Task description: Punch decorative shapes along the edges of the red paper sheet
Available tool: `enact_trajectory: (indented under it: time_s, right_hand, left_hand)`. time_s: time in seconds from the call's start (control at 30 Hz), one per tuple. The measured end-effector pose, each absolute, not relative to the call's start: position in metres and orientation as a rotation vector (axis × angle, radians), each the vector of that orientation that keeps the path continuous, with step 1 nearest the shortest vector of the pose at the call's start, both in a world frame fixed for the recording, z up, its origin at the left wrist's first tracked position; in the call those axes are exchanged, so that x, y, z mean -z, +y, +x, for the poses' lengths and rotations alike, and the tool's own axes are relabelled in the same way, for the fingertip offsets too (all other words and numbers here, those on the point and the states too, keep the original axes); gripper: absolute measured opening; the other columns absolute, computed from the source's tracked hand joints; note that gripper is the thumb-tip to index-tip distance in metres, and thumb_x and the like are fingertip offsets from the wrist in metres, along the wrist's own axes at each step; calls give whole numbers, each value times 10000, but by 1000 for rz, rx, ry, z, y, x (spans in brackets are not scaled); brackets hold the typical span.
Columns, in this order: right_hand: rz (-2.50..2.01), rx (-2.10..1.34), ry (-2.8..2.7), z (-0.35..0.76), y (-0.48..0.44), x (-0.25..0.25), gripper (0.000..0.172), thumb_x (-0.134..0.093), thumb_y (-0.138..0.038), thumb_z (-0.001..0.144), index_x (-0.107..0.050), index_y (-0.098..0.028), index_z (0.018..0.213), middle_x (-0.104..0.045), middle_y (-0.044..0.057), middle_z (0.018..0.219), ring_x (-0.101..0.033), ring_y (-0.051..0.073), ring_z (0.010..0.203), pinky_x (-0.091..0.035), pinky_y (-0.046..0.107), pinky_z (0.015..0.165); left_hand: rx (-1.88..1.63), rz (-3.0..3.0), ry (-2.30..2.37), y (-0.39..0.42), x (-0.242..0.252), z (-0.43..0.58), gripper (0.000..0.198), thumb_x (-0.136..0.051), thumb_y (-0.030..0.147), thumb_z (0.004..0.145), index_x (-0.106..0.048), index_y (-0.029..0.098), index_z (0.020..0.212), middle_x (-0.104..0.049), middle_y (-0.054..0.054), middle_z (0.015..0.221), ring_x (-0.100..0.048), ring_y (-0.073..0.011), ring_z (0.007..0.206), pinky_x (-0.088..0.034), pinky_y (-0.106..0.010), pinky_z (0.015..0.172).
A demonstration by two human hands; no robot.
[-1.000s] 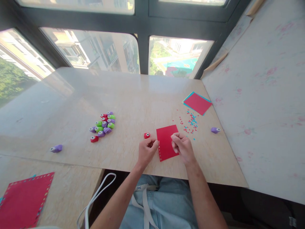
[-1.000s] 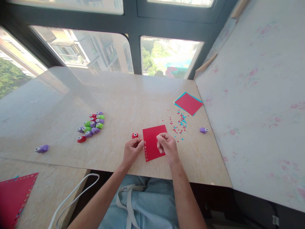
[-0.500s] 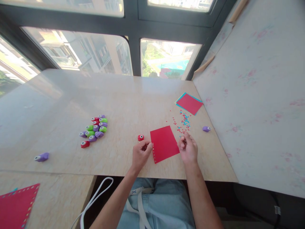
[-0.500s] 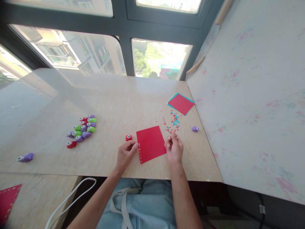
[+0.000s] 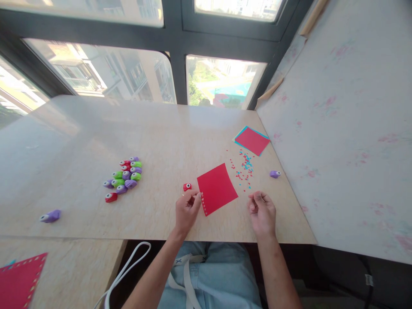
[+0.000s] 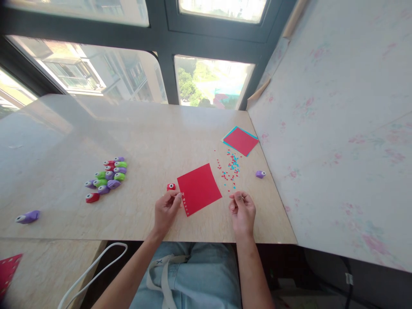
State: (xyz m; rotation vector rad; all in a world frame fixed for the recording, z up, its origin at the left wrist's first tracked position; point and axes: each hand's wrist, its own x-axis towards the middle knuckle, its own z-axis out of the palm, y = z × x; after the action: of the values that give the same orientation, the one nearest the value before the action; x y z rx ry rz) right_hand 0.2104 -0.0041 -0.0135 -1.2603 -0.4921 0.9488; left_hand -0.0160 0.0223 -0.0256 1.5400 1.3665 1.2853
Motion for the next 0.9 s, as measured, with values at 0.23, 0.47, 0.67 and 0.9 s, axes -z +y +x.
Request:
enact_trajectory:
  time_s: [0.23, 0.47, 0.67, 0.9]
  right_hand:
    - [-1411, -953, -665, 199, -23, 21, 327, -673, -500, 825, -688, -199, 953, -743, 70, 890, -554, 106, 522, -452, 251, 493]
    - [-1441, -1160, -812, 208, -27, 23, 242, -813, -435, 676, -742, -233, 791, -750, 58, 833, -677, 252, 805, -559, 366, 717]
    - [-1246, -1624, -480, 222, -29, 12, 573, -579, -715, 809, -736, -196, 995, -748, 108, 988, -704, 240, 844, -579, 347, 692]
    - [-1267, -1754, -675, 214, -34, 5, 419, -749, -444, 799, -695, -202, 1136, -739, 91, 1095, -701, 233, 956, -548, 361, 873]
  left_hand:
    - [-1512, 2252, 1133, 4, 27, -18, 269, -508, 82, 915, -680, 219, 1069, -693, -84, 981, -666, -124, 813, -502, -199, 693]
    - [-1436, 2334, 926, -4, 20, -26, 230, -517, 112, 926, -686, 207, 1050, -710, -73, 891, -670, -133, 760, -540, -231, 722]
    - [-1128, 2330, 926, -1, 27, -43, 202, -506, 195, 951, -682, 197, 1049, -722, -102, 988, -694, -169, 899, -563, -275, 783]
    - [-1266, 2584, 904, 5, 29, -42, 249, -497, 100, 927, -628, 206, 1110, -675, -112, 1106, -668, -191, 992, -559, -305, 800]
